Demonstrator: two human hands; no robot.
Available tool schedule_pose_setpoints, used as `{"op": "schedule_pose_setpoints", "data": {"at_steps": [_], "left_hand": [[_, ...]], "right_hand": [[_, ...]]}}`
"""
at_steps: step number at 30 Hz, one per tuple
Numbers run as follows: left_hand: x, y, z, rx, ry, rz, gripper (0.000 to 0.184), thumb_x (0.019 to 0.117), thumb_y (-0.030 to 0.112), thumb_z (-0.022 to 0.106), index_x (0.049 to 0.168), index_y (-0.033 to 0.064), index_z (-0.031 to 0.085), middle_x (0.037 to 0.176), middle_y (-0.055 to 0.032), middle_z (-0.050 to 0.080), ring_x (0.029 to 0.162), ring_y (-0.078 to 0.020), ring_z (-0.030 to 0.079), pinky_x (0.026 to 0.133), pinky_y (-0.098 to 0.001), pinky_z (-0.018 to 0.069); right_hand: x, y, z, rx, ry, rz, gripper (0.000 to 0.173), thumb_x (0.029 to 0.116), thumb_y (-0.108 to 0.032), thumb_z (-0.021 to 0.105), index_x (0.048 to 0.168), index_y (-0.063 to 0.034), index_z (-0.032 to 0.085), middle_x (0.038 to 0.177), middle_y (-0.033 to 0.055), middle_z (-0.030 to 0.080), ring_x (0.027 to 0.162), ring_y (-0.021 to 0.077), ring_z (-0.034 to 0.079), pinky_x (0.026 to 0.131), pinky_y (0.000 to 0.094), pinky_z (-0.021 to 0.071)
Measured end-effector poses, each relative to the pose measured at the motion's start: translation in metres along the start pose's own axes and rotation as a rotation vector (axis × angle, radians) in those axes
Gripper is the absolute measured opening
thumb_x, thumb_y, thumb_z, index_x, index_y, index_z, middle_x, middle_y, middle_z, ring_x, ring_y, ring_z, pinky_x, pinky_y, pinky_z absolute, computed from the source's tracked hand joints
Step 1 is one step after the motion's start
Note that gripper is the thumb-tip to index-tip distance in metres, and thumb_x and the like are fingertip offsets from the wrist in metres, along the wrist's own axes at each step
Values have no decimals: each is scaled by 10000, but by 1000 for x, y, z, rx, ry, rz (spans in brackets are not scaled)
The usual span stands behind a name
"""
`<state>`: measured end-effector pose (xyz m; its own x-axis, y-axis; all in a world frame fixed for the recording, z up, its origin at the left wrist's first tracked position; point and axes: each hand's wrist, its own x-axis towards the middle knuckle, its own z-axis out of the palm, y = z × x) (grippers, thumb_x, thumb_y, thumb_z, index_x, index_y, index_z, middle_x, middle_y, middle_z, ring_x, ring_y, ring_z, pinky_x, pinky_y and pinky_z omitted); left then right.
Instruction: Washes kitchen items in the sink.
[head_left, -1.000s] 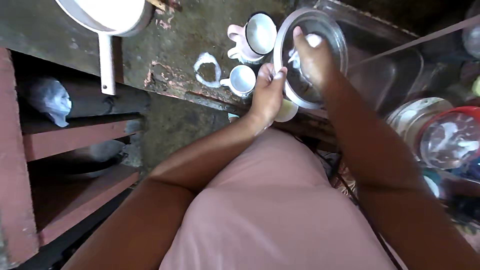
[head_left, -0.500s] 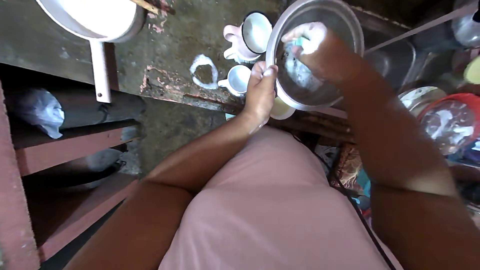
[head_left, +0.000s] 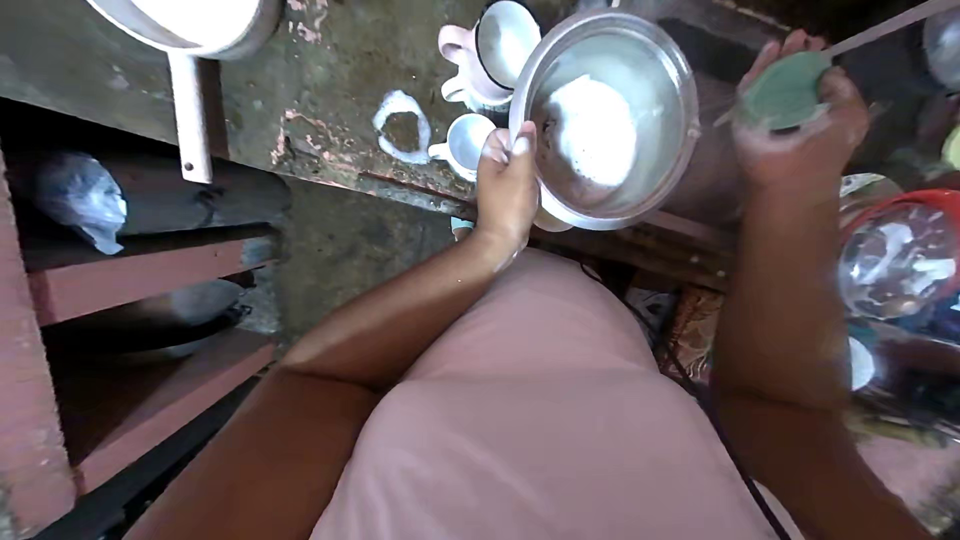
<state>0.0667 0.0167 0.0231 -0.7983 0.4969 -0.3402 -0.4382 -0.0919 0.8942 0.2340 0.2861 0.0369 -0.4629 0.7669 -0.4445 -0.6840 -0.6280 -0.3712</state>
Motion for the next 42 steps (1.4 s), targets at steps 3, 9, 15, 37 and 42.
{"op": "schedule_pose_setpoints", "data": {"at_steps": [3,9,15,37,42], "left_hand": [[-4,-2,2,3,4,-15,225,1094,253,511,981,59,506,848,-84,613,796,-186,648,788,-406,599],[-5,-7,7,-38,-13,-20,223,1100,247,493,1000,49,513,880,-103,637,832,-208,667,817,-425,603],[-4,-1,12,-26,-43,6,220,1089,219,517,925,77,485,804,-66,573,746,-172,600,765,-388,575],[18,26,12,12,-144,87,192,1088,185,508,954,48,499,821,-83,577,768,-186,619,770,-394,584],[25,25,11,-45,-123,19,240,1105,241,479,1022,21,525,905,-125,630,865,-224,660,845,-440,595]], "right_hand": [[13,0,7,101,-98,48,730,998,-665,157,1443,-149,418,1381,150,570,1297,355,555,1057,659,445],[-8,40,48,-203,-173,123,691,1041,-643,120,1207,-92,503,1029,164,633,935,330,670,824,591,581],[-45,85,81,-1232,-296,-132,358,1139,-303,328,1147,-58,589,839,27,737,579,156,683,482,317,599],[-62,115,84,-2145,-853,-158,312,1063,-154,468,1230,27,659,1269,207,644,1220,294,609,1057,452,487],[-81,48,98,-1128,-681,-116,346,872,-152,477,1159,-35,630,1180,124,691,1107,263,658,966,436,556]]}}
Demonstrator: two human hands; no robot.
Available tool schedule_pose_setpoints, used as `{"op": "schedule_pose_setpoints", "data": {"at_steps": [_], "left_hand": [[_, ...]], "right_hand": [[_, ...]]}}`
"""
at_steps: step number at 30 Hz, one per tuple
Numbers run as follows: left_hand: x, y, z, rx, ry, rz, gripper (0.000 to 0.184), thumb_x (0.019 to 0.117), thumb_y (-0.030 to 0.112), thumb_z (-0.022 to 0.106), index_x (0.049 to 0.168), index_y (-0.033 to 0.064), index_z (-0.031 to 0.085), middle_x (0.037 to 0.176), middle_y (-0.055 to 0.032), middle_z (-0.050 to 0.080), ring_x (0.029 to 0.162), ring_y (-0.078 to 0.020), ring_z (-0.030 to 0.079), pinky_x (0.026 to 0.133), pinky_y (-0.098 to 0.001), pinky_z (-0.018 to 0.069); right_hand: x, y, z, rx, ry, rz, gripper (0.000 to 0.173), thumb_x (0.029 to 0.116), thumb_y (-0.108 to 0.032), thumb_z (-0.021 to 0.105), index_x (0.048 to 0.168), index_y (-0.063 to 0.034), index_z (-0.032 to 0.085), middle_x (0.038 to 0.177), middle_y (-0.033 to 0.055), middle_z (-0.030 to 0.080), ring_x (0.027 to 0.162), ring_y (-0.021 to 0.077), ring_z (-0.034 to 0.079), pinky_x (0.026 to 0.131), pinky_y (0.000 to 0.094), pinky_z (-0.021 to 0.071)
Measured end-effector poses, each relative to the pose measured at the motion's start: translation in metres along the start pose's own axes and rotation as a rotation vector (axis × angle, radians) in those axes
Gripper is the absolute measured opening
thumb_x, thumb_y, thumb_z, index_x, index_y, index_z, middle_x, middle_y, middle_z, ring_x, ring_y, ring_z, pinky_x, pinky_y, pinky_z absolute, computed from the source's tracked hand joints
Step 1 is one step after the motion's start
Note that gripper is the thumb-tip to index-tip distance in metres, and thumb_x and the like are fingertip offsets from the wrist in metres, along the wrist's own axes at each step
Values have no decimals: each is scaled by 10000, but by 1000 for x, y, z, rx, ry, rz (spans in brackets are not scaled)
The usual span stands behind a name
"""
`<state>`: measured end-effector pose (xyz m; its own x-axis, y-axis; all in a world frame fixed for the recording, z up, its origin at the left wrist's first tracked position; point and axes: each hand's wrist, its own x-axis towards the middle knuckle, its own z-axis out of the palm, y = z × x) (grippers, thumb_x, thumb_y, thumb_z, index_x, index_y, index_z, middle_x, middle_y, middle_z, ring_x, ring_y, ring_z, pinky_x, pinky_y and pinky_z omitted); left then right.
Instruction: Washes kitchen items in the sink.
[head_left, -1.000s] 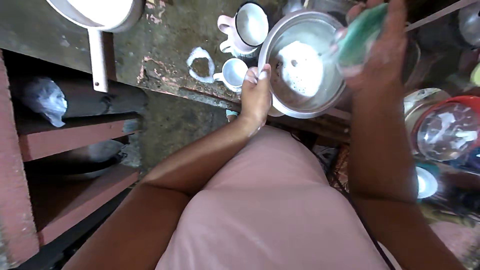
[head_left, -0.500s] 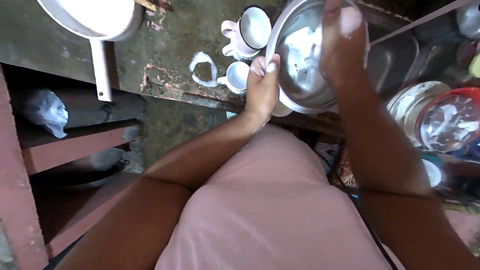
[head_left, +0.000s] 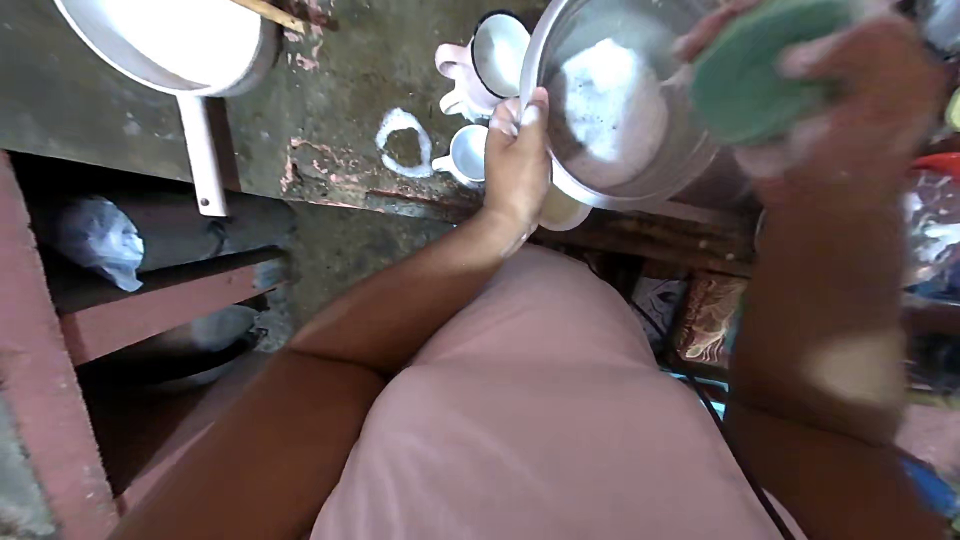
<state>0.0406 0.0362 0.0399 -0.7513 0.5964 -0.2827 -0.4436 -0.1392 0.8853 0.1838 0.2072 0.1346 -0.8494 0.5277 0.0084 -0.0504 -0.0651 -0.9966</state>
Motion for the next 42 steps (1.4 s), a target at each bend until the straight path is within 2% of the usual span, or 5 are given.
{"op": "schedule_pose_setpoints", "data": {"at_steps": [3,9,18,31,42], "left_hand": [[10,11,-1,5,48,-21,288,1114,280,451,1071,13,549,964,-139,654,925,-242,678,869,-461,600],[34,42,4,-76,138,37,353,1134,296,363,1220,-26,482,1118,-211,646,1070,-316,672,950,-538,583],[17,84,-52,200,112,-16,337,1128,283,385,1214,11,564,1057,-136,703,996,-255,713,889,-474,615],[16,72,-37,194,4,68,247,1120,215,416,1115,5,546,994,-134,689,951,-241,711,880,-456,617],[50,113,-72,172,122,196,252,1103,142,408,979,3,580,873,-160,665,858,-293,693,809,-532,602]], "right_hand": [[-31,-9,-53,249,-18,-98,316,877,-232,531,1064,5,623,1188,215,658,1170,370,624,1060,522,503],[-79,13,-111,-67,101,-90,197,929,-255,480,978,-138,630,1071,49,672,1061,252,658,943,474,562],[-94,50,-73,-390,172,206,245,925,-196,515,1078,-144,700,1145,-53,677,1091,84,635,965,324,551],[-78,82,-9,-949,-58,500,340,1010,-218,606,1298,-50,672,1396,207,571,1249,370,582,1043,598,472],[-64,136,46,-1010,-78,233,186,813,-181,774,965,-94,712,1120,176,644,1040,344,641,841,533,557]]}}
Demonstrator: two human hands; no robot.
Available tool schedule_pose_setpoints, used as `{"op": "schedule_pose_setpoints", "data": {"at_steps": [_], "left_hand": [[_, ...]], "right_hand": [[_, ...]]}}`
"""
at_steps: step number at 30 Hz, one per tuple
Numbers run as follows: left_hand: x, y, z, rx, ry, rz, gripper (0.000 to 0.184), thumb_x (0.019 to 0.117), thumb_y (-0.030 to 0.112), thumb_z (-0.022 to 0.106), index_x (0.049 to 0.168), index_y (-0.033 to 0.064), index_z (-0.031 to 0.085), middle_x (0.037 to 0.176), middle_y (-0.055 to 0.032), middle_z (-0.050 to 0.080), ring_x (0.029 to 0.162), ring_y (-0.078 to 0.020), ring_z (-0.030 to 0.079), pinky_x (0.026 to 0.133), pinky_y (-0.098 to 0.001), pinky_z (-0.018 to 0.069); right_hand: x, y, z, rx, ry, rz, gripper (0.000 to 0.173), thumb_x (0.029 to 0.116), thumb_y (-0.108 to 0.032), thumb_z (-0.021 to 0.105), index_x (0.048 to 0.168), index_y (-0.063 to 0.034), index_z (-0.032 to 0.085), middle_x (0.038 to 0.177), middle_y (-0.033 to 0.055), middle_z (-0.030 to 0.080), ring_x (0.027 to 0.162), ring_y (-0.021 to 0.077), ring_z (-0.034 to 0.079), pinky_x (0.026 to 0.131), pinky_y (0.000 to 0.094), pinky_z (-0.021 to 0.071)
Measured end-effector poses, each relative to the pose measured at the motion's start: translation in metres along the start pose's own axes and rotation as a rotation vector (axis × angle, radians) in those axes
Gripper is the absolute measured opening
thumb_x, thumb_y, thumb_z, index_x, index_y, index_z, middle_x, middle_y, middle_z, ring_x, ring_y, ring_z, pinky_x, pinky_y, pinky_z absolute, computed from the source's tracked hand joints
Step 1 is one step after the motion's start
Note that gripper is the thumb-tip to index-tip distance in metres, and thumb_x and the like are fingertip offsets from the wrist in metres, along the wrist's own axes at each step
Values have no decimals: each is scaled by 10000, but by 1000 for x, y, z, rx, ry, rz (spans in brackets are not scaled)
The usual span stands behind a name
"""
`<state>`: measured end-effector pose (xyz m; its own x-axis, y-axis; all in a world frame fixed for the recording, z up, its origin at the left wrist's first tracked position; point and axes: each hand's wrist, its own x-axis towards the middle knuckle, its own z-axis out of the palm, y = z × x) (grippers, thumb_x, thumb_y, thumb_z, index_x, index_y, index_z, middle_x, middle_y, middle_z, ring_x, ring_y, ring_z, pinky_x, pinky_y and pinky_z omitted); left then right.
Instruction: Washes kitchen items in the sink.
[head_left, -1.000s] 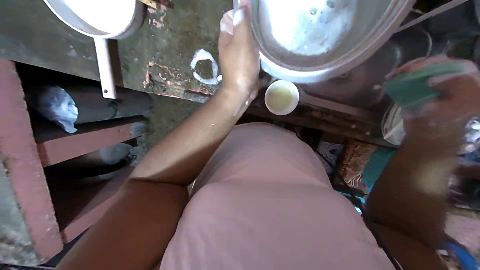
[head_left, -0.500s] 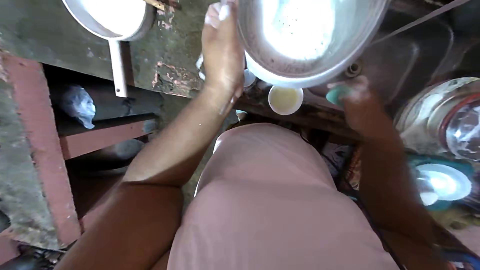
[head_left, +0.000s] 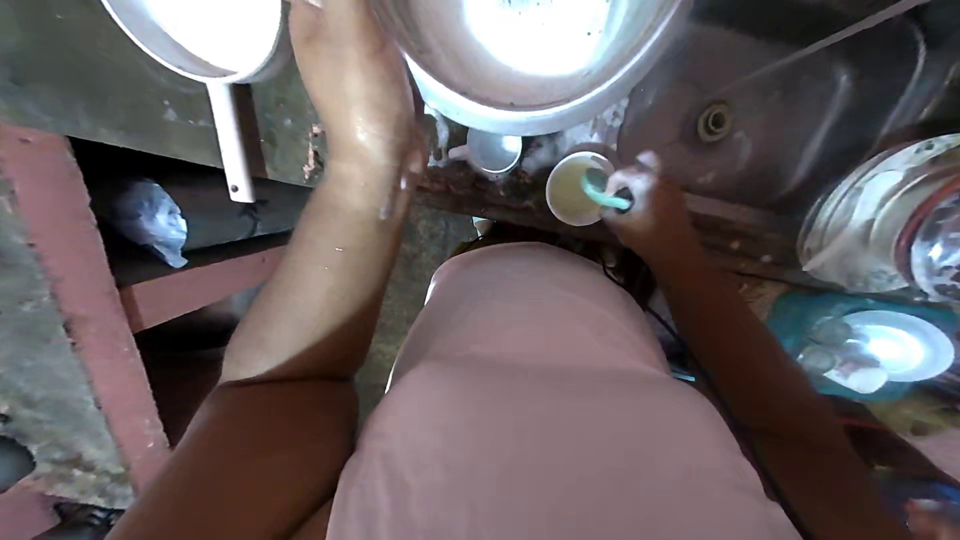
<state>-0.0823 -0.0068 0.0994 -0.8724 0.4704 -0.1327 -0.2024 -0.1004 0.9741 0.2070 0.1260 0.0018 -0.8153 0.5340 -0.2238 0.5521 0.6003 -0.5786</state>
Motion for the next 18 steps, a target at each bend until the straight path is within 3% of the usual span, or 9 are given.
{"op": "schedule_pose_setpoints", "data": {"at_steps": [3,7,9,13,16,18], "left_hand": [[1,1,-5,-15,-23,-30,262,1113,160,390,1025,1,579,925,-170,675,918,-307,697,853,-552,597],[1,-1,-14,1,-47,-12,299,1127,177,351,1055,-1,581,964,-171,679,958,-308,697,890,-553,591],[2,-2,-20,1,-55,5,292,1125,171,355,1065,-8,579,973,-182,680,971,-318,697,898,-559,589],[1,0,-26,-20,-25,17,226,1110,132,390,1102,-18,558,981,-188,675,969,-319,694,890,-558,592],[-1,4,-28,-37,-5,28,224,1110,129,388,1108,-19,556,973,-185,673,959,-314,693,889,-551,591],[-4,7,-30,-44,10,29,216,1111,131,395,1110,-18,552,970,-184,671,955,-312,692,886,-547,594]], "right_hand": [[11,3,33,-198,-153,-104,174,884,-159,721,1052,-120,744,1237,168,636,1220,389,577,991,577,514],[19,6,65,-352,-210,-133,173,961,-151,638,1090,-101,741,1239,173,655,1214,415,591,986,613,505],[21,1,68,-366,-244,-66,178,930,-141,678,1088,-99,749,1230,169,665,1215,409,594,992,616,498],[27,6,61,-328,-293,9,219,893,-163,717,1102,-199,773,1224,101,691,1248,360,588,1005,610,496],[27,6,29,-72,-213,148,221,912,-216,714,1122,-178,772,1167,121,725,1104,328,679,953,604,534],[24,12,4,198,-49,310,265,895,-261,749,1120,-121,742,1073,104,728,959,237,699,863,490,579]]}}
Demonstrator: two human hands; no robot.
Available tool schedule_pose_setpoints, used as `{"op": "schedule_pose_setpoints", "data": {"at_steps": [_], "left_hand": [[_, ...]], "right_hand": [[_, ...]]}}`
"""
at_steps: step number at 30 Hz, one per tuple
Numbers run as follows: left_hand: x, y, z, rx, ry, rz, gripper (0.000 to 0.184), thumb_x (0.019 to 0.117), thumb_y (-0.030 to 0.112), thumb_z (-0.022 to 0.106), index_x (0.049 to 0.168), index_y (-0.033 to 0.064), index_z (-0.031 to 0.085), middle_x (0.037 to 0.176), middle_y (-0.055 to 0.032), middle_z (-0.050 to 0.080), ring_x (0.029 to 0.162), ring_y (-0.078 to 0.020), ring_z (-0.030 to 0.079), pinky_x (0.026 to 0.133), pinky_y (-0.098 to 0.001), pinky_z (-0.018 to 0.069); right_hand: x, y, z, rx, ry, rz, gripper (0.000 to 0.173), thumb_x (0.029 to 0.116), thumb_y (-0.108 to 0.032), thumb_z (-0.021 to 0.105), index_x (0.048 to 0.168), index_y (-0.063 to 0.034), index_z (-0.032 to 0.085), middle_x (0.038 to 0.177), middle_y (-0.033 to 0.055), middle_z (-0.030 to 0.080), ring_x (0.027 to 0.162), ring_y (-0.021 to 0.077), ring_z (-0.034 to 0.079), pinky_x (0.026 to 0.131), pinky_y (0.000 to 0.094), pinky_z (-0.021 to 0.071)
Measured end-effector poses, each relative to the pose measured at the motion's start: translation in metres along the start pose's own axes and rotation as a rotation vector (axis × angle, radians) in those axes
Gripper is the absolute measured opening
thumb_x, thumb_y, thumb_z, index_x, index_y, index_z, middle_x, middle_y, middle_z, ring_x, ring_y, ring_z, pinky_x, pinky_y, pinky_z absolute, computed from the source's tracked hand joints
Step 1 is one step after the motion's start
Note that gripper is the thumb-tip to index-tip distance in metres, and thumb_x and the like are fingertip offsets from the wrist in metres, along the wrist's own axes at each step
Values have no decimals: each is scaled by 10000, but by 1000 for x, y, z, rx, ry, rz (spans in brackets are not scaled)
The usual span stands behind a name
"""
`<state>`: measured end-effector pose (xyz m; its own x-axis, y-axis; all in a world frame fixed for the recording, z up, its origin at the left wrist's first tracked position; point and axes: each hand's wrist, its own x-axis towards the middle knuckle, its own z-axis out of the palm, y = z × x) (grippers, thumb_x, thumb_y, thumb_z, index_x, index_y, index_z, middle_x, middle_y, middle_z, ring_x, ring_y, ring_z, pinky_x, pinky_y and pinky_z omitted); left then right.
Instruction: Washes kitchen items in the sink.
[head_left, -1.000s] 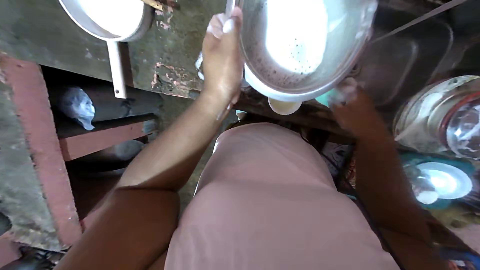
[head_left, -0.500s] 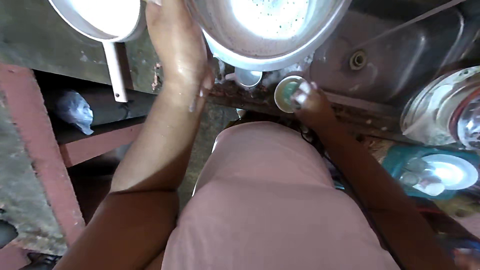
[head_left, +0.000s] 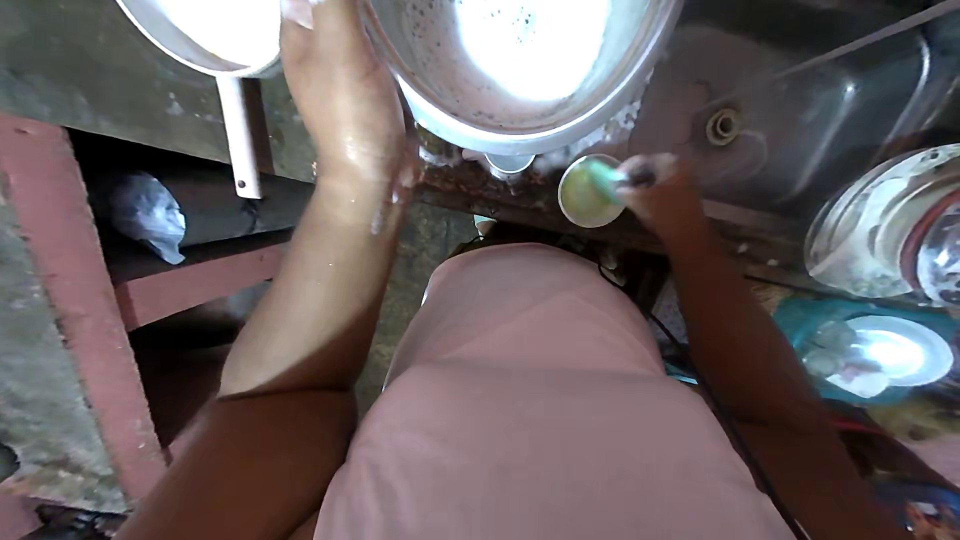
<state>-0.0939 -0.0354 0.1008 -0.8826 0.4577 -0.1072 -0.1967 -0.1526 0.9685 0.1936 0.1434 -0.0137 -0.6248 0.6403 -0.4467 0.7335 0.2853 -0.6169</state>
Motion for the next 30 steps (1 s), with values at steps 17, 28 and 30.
{"op": "schedule_pose_setpoints", "data": {"at_steps": [17,28,30], "left_hand": [[-58,4,23,-2,163,76,242,1125,200,373,1132,6,518,1068,-176,660,1056,-301,675,955,-540,572],[-111,-55,74,45,169,-81,210,1107,245,474,1038,51,516,852,-81,638,787,-202,680,748,-423,623],[-112,-67,81,29,152,-119,213,1104,244,480,1012,55,515,811,-69,619,737,-183,657,705,-398,609]], "right_hand": [[50,95,-99,2091,-312,-42,775,929,-575,289,1521,-82,371,1450,220,509,1321,375,537,1064,621,472],[71,2,-145,2053,-221,-151,467,1017,-398,264,1329,-108,452,1240,173,583,1096,332,631,922,555,553],[59,-30,-143,1871,-187,-149,433,1076,-374,232,1278,-103,503,1155,157,620,999,303,661,849,514,587]]}}
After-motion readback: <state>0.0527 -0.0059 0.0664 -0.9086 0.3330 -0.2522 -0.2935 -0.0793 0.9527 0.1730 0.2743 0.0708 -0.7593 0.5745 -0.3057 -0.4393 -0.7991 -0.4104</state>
